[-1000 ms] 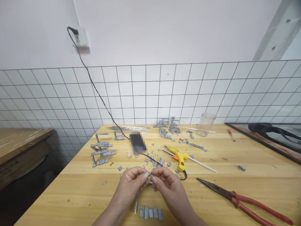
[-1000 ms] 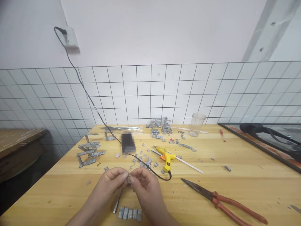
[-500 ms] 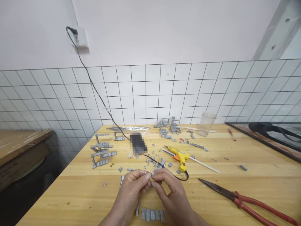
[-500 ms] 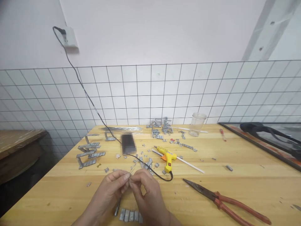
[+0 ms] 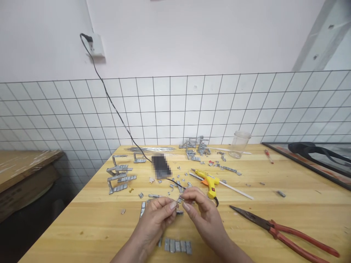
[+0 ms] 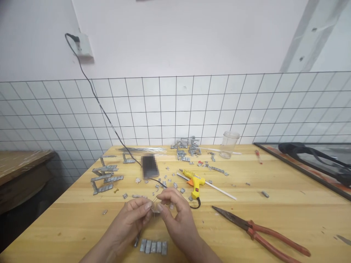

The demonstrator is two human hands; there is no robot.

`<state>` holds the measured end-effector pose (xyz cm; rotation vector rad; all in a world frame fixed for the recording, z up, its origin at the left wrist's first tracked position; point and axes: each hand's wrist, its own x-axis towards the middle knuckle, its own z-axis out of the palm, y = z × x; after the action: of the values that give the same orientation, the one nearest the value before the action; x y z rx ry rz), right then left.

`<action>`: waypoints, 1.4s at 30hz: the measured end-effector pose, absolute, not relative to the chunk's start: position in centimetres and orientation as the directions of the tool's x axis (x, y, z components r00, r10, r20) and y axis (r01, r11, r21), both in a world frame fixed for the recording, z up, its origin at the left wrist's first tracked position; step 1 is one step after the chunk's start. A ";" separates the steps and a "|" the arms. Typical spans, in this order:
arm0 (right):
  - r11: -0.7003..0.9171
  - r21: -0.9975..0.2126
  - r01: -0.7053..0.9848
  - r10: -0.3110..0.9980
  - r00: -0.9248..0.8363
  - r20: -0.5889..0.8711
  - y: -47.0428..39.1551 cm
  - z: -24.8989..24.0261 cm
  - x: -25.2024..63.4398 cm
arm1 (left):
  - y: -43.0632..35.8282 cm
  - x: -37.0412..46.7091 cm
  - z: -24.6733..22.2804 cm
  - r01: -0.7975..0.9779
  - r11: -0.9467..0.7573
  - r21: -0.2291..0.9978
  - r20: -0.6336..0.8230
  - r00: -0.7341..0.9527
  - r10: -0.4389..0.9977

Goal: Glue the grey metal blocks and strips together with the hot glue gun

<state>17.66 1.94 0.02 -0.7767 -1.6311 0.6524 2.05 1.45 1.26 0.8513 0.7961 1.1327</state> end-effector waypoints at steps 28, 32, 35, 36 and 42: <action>0.782 -0.488 0.387 0.623 -0.506 0.597 2.3 2.1 19.6 | 1.5 1.5 0.7 -0.317 0.433 0.844 -0.268 0.450 0.852; 0.719 -0.543 0.434 0.693 -0.504 0.515 2.0 2.1 19.6 | 1.5 1.5 0.9 -0.239 0.313 0.919 -0.186 0.437 0.880; 0.678 -0.585 0.445 0.731 -0.493 0.472 1.8 2.1 19.6 | 1.4 1.5 1.0 -0.175 0.254 0.951 -0.164 0.411 0.897; 0.666 -0.596 0.448 0.741 -0.487 0.462 1.8 2.1 19.6 | 1.4 1.5 1.1 -0.149 0.239 0.960 -0.161 0.405 0.900; 0.571 -0.706 0.419 0.810 -0.426 0.403 2.0 1.8 19.3 | 1.8 1.4 0.8 -0.047 0.156 0.987 -0.125 0.396 0.910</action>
<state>19.30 2.01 1.82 -0.9795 -2.0558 0.6671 1.42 1.83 0.79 1.2136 0.9214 0.8466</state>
